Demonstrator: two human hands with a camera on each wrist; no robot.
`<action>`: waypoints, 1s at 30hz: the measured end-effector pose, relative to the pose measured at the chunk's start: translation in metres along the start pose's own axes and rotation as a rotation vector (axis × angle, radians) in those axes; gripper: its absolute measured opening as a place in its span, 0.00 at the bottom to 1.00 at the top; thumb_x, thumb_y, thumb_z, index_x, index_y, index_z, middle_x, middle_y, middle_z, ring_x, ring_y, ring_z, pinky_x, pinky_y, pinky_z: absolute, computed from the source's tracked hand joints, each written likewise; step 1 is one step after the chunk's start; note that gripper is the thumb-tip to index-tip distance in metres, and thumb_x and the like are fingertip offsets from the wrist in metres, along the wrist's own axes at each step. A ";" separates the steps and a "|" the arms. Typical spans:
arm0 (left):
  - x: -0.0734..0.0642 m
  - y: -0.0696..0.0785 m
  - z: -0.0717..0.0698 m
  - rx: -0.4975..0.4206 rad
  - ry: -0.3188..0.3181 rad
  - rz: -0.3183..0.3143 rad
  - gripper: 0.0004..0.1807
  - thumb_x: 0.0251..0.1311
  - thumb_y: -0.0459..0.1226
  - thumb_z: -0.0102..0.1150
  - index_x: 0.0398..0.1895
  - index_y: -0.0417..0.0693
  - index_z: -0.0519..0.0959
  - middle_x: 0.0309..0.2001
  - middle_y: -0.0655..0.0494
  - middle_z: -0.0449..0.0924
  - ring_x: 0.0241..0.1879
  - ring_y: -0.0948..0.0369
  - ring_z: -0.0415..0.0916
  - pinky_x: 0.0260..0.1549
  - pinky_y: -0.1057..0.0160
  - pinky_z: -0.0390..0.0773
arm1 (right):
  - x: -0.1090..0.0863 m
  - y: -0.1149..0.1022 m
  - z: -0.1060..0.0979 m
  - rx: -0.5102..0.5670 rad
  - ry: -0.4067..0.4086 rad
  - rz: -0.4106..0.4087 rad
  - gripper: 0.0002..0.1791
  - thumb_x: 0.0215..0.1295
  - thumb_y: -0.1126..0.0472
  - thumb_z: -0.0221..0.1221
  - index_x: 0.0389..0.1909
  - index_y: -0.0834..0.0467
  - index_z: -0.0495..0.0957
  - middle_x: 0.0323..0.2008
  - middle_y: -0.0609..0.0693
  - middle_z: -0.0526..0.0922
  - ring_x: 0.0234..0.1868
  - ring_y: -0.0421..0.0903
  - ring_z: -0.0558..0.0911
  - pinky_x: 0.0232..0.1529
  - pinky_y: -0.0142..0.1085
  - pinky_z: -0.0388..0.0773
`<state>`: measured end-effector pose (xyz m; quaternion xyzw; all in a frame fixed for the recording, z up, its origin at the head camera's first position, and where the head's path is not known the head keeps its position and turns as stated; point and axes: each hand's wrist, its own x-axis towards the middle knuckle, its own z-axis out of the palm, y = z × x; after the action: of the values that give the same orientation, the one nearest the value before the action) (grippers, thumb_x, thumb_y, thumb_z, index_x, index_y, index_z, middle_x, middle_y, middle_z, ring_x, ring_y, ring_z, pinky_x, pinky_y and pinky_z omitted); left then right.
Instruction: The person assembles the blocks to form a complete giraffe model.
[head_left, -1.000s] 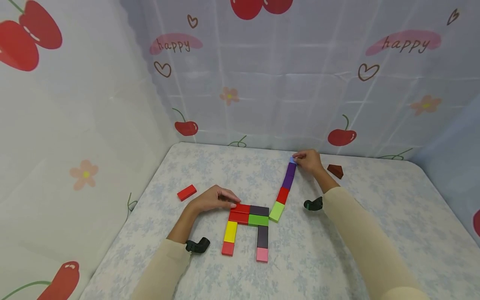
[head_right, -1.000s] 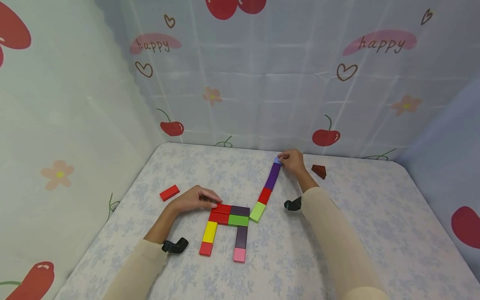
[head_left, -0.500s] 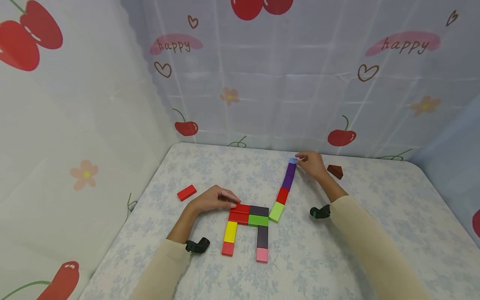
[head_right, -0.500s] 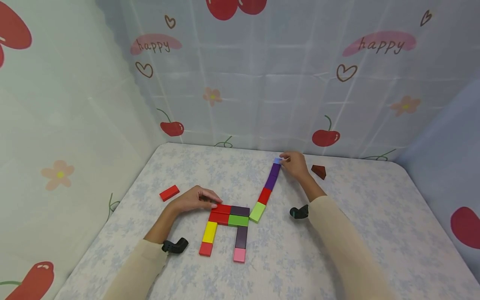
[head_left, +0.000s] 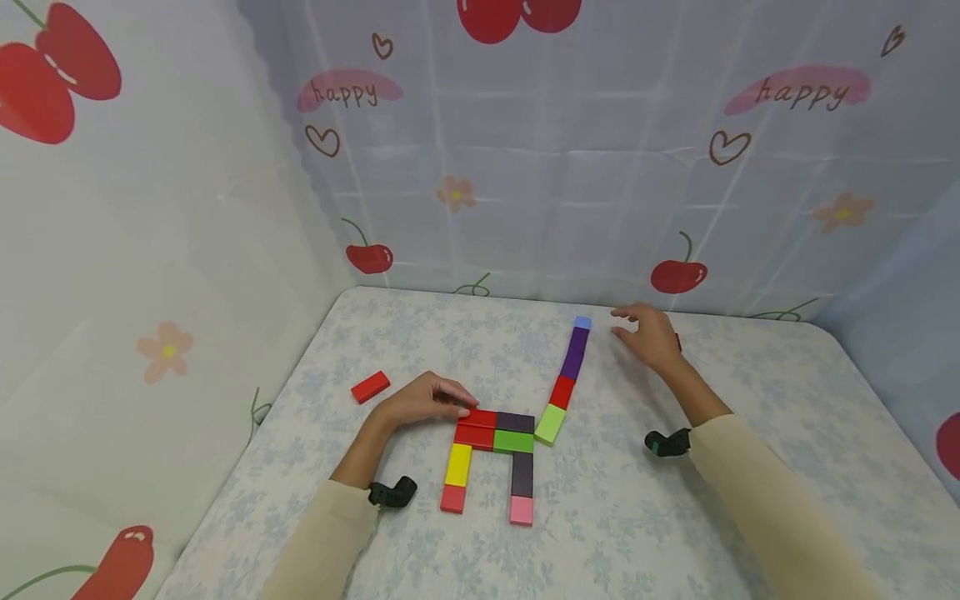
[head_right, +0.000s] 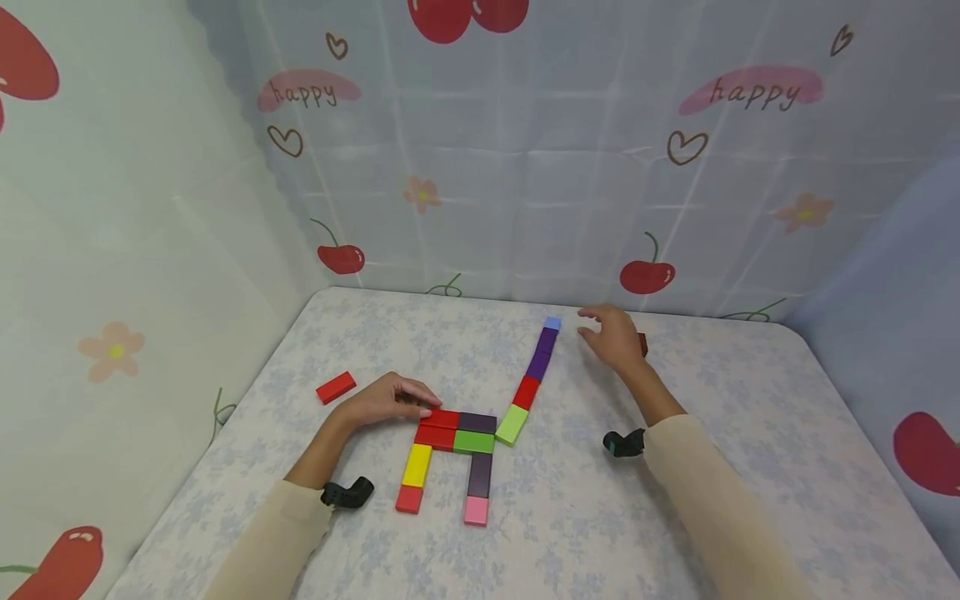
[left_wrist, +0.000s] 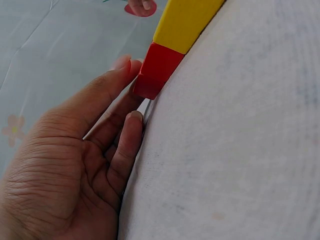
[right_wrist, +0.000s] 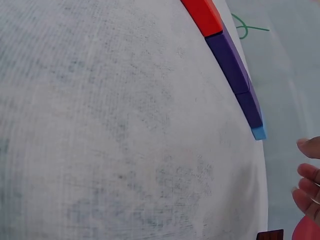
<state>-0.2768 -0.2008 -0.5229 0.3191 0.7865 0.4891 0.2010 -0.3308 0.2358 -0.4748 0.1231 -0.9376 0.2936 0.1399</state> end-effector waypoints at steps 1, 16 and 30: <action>0.000 0.000 0.000 -0.001 0.000 -0.003 0.14 0.64 0.38 0.69 0.52 0.49 0.88 0.50 0.57 0.87 0.51 0.59 0.81 0.52 0.60 0.78 | -0.002 0.001 -0.001 -0.011 0.007 0.001 0.17 0.66 0.67 0.66 0.55 0.67 0.82 0.56 0.68 0.80 0.57 0.67 0.77 0.56 0.61 0.73; 0.000 0.002 0.001 -0.007 -0.001 -0.004 0.14 0.63 0.38 0.69 0.51 0.51 0.88 0.50 0.58 0.87 0.52 0.59 0.80 0.52 0.60 0.78 | -0.026 0.019 -0.005 -0.051 0.126 -0.007 0.17 0.62 0.70 0.66 0.53 0.70 0.82 0.48 0.69 0.83 0.37 0.59 0.75 0.40 0.54 0.72; 0.000 -0.001 0.000 -0.010 -0.007 0.001 0.13 0.63 0.38 0.69 0.51 0.53 0.88 0.49 0.61 0.87 0.52 0.59 0.80 0.52 0.58 0.78 | -0.034 0.028 -0.022 -0.044 0.124 0.134 0.24 0.62 0.72 0.64 0.60 0.73 0.76 0.54 0.75 0.78 0.53 0.72 0.76 0.51 0.64 0.73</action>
<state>-0.2771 -0.2008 -0.5235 0.3202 0.7832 0.4919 0.2052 -0.3039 0.2755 -0.4832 0.0384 -0.9394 0.2889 0.1804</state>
